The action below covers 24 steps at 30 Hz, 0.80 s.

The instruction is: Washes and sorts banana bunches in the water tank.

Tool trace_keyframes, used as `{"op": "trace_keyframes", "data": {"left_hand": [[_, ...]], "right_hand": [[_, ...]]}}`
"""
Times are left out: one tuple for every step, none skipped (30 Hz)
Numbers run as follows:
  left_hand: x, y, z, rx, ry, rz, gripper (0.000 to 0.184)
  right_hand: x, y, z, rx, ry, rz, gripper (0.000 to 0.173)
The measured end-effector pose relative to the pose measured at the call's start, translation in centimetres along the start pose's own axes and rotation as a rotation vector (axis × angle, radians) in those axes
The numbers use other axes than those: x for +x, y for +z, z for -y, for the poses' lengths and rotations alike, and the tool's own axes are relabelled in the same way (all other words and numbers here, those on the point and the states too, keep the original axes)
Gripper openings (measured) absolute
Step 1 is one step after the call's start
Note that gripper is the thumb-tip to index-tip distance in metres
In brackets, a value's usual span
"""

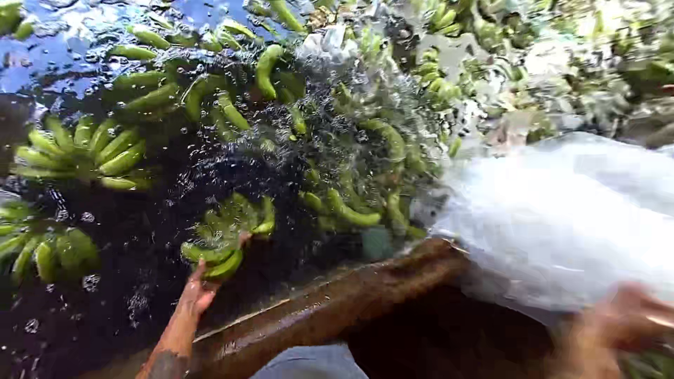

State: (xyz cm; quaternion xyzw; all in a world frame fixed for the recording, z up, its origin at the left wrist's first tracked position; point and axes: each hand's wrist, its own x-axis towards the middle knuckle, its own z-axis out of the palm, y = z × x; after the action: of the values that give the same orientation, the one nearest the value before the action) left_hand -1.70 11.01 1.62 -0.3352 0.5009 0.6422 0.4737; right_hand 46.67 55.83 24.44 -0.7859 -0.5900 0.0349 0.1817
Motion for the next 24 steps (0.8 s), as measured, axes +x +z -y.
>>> {"op": "trace_keyframes", "data": {"left_hand": [[-0.2,0.9,0.3,-0.009,0.003,0.036,0.048],[-0.3,1.9,0.9,-0.042,0.016,0.065,0.046],[-0.5,2.9,1.4,-0.084,0.027,0.076,0.046],[-0.6,4.0,2.0,-0.118,0.045,0.059,0.045],[-0.7,4.9,2.5,-0.138,0.067,0.038,0.045],[-0.9,5.6,2.8,-0.143,0.085,0.011,0.043],[-1.2,6.3,3.1,-0.145,0.098,-0.011,0.043],[-1.5,6.7,3.2,-0.138,0.105,-0.026,0.043],[-1.7,7.1,3.4,-0.135,0.11,-0.039,0.043],[-2.0,7.4,3.5,-0.135,0.116,-0.045,0.044],[-2.2,7.7,3.5,-0.14,0.123,-0.046,0.044],[-2.4,8.2,3.5,-0.15,0.132,-0.049,0.044],[-2.5,8.8,3.5,-0.158,0.145,-0.063,0.045],[-2.4,9.6,3.8,-0.165,0.173,-0.095,0.047],[-2.2,10.2,4.3,-0.167,0.217,-0.133,0.051],[-1.9,10.5,5.0,-0.161,0.263,-0.16,0.057],[-1.5,10.4,5.3,-0.16,0.294,-0.163,0.059],[-1.1,10.1,5.0,-0.157,0.305,-0.135,0.057],[-0.9,9.6,4.7,-0.15,0.291,-0.093,0.052],[-1.2,9.0,4.5,-0.148,0.256,-0.055,0.049],[-1.7,8.5,4.2,-0.157,0.218,-0.031,0.047],[-2.2,8.6,3.6,-0.173,0.185,-0.023,0.046],[-2.6,9.0,2.9,-0.191,0.152,-0.031,0.045],[-3.0,9.4,2.5,-0.207,0.128,-0.047,0.046]], "right_hand": [[-4.7,3.2,3.4,0.14,-0.089,0.218,0.051],[-9.5,6.4,7.2,0.205,-0.168,0.458,0.044],[-14.1,9.3,11.2,0.229,-0.237,0.702,0.042],[-18.0,12.4,14.5,0.228,-0.295,0.904,0.042],[-21.5,15.1,17.3,0.189,-0.369,1.032,0.044],[-24.4,17.2,19.8,0.1,-0.45,1.106,0.044],[-26.9,18.7,22.0,-0.003,-0.528,1.134,0.044],[-28.6,19.7,23.8,-0.106,-0.581,1.146,0.044],[-29.8,20.6,25.1,-0.188,-0.607,1.158,0.045],[-30.4,21.3,25.9,-0.261,-0.623,1.172,0.045],[-30.7,21.7,26.6,-0.323,-0.632,1.185,0.047],[-30.8,22.0,27.2,-0.364,-0.636,1.194,0.048],[-31.1,22.2,27.6,-0.378,-0.625,1.191,0.048],[-31.5,22.5,27.6,-0.362,-0.594,1.185,0.048],[-32.3,22.5,27.2,-0.311,-0.546,1.199,0.046],[-33.1,22.1,26.4,-0.212,-0.476,1.265,0.044],[-33.7,21.2,25.4,-0.085,-0.404,1.366,0.042],[-34.1,19.9,24.8,0.054,-0.345,1.481,0.037],[-34.4,18.5,24.5,0.172,-0.306,1.562,0.033],[-34.3,17.4,24.3,0.233,-0.289,1.579,0.032],[-33.6,17.2,24.4,0.208,-0.346,1.514,0.034],[-32.5,18.2,25.1,0.093,-0.466,1.398,0.038],[-31.8,19.6,26.1,-0.047,-0.576,1.288,0.041],[-31.8,20.9,26.8,-0.14,-0.642,1.224,0.043]]}}
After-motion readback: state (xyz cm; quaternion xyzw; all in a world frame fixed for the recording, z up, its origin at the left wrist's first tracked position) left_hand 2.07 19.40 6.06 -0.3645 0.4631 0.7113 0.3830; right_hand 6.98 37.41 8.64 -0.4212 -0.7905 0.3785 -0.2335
